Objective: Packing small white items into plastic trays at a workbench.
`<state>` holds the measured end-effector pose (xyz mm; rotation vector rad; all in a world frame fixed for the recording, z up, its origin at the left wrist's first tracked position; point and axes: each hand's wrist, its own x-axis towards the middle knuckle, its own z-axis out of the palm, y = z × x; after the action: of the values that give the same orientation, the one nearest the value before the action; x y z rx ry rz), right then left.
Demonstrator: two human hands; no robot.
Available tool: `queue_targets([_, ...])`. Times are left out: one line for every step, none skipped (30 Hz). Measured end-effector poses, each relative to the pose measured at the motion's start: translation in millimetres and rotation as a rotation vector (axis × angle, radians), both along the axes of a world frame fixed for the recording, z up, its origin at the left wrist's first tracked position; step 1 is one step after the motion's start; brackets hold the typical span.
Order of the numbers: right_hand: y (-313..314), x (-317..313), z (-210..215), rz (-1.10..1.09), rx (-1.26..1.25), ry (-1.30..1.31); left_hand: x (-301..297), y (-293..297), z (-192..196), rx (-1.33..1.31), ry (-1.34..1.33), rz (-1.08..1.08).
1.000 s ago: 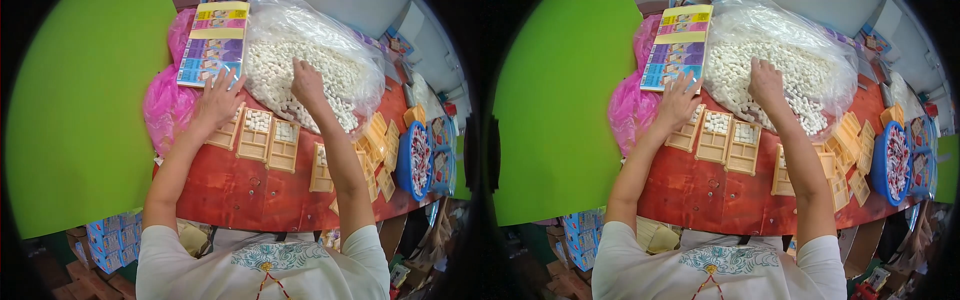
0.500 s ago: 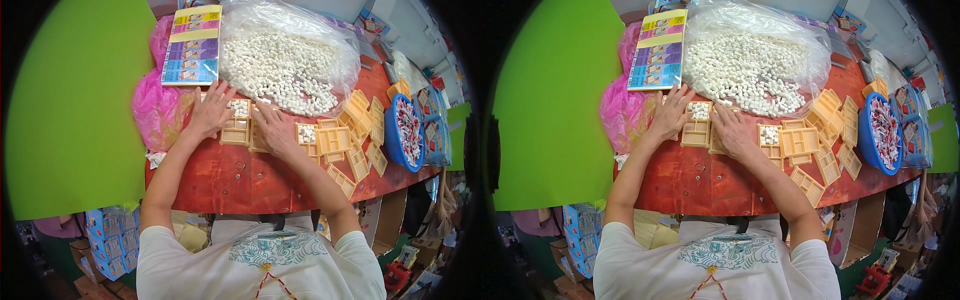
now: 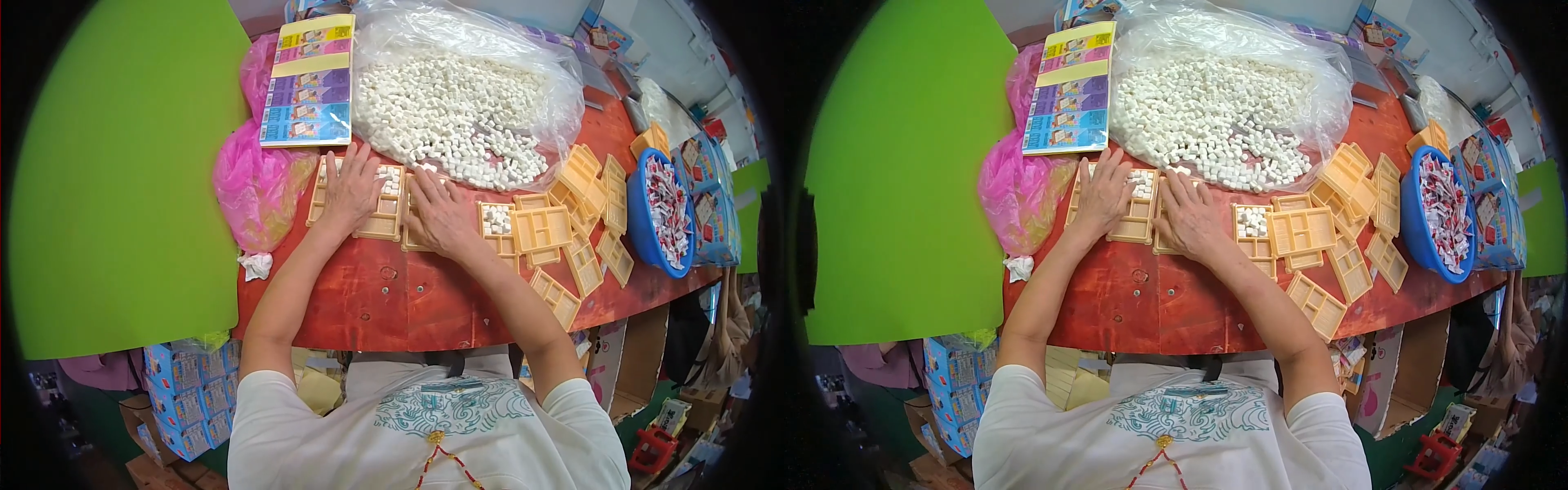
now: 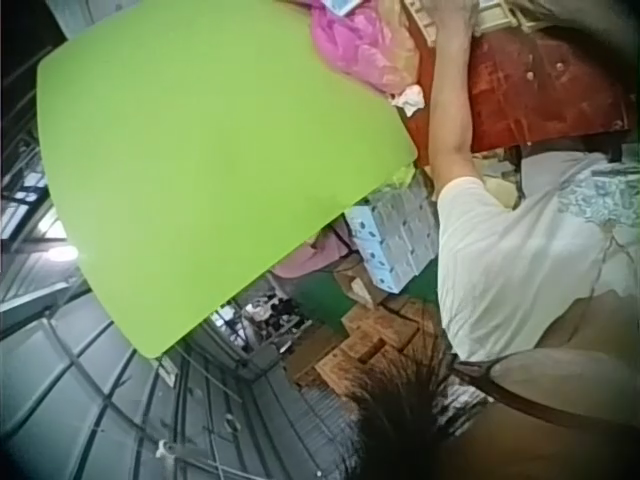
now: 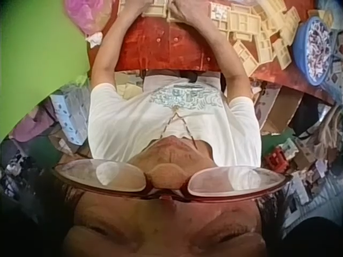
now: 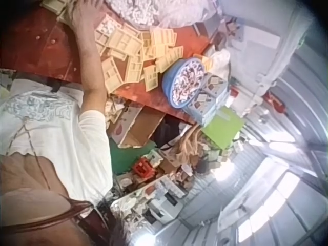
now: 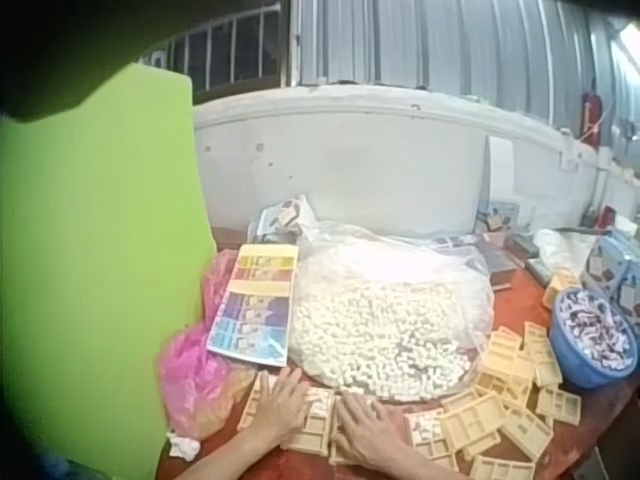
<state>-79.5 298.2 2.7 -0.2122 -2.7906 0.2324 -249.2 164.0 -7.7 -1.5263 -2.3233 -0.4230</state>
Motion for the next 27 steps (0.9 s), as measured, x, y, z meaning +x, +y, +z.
queue_targets([0.6,3.0,-0.3,0.01,0.003,0.012,2.9,3.0,-0.6,-0.001,-0.005,-0.012])
queue_targets([1.6,6.8,1.1,0.015,0.009,0.024,6.9,6.9,1.2,-0.003,-0.056,-0.084])
queue_targets([-0.9,6.8,-2.4,-0.007,0.006,0.017,10.2,9.5,0.3,-0.01,-0.11,-0.159])
queue_targets([-4.7,2.5,-7.8,0.018,0.03,0.008,5.1,8.0,-4.9,-0.077,-0.13,-0.213])
queue_targets([-7.7,-0.1,-10.8,0.037,0.055,-0.006,5.5,6.7,-6.1,-0.078,-0.14,-0.243])
queue_targets([-9.0,-0.5,-11.5,0.006,0.056,-0.019,9.5,6.0,-6.6,-0.166,-0.091,-0.204])
queue_targets([-10.3,-1.0,-11.8,0.019,0.008,-0.025,12.6,6.3,-6.4,-0.253,-0.038,-0.166])
queue_targets([-12.2,-2.6,-10.1,0.042,-0.04,-0.023,12.3,4.8,-3.6,-0.28,-0.084,-0.151])
queue_targets([-8.1,-0.7,-11.9,0.015,-0.033,-0.027,13.5,9.5,-4.2,-0.274,-0.084,-0.177])
queue_targets([-3.4,2.1,-14.4,0.025,-0.018,-0.012,15.2,14.7,-5.3,-0.298,-0.083,-0.168])
queue_targets([-1.9,3.4,-12.2,0.044,-0.005,0.005,14.9,16.1,-7.0,-0.324,-0.081,-0.148])
queue_targets([-0.3,6.4,-9.7,0.042,-0.061,0.037,14.4,17.4,-8.3,-0.308,-0.075,-0.162])
queue_targets([3.4,15.0,-6.8,0.029,-0.054,0.036,15.7,18.3,-10.4,-0.302,-0.074,-0.175])
queue_targets([2.6,20.2,4.6,0.029,-0.055,0.072,16.5,12.6,-6.0,-0.307,-0.094,-0.136])
queue_targets([4.9,30.0,12.8,0.02,-0.051,0.103,19.5,10.3,-3.0,-0.309,-0.116,-0.106])
queue_targets([11.1,41.3,15.2,-0.012,-0.01,0.184,20.2,9.2,-3.8,-0.254,-0.141,-0.083])
queue_targets([14.8,55.7,27.5,-0.05,-0.007,0.143,23.2,5.3,2.5,-0.254,-0.136,-0.077])
queue_targets([19.8,73.4,40.4,-0.09,-0.004,0.098,27.4,2.6,9.3,-0.154,-0.117,-0.068])
queue_targets([29.1,98.2,50.0,-0.164,0.084,0.016,35.4,6.1,14.8,-0.046,-0.105,-0.07])
queue_targets([38.5,118.8,56.8,-0.228,0.167,-0.058,43.6,7.0,23.7,-0.043,-0.101,-0.068])
queue_targets([50.2,137.1,56.5,-0.267,0.18,-0.095,56.4,11.2,30.8,0.093,-0.178,-0.161])
queue_targets([58.6,150.0,52.3,-0.3,0.189,-0.128,69.1,12.6,35.1,0.224,-0.251,-0.247])
queue_targets([65.0,162.7,50.2,-0.301,0.193,-0.129,85.5,16.4,36.4,0.229,-0.252,-0.248])
queue_targets([70.0,171.7,44.3,-0.302,0.219,-0.184,102.1,19.1,36.6,0.246,-0.345,-0.295])
queue_targets([73.9,176.9,37.5,-0.301,0.245,-0.237,117.8,22.5,37.4,0.263,-0.437,-0.34])
queue_targets([77.8,181.6,28.1,-0.272,0.274,-0.151,133.7,28.4,37.4,0.265,-0.437,-0.341])
queue_targets([79.1,182.8,25.9,-0.266,0.276,-0.147,147.0,32.2,39.9,0.274,-0.593,-0.378])
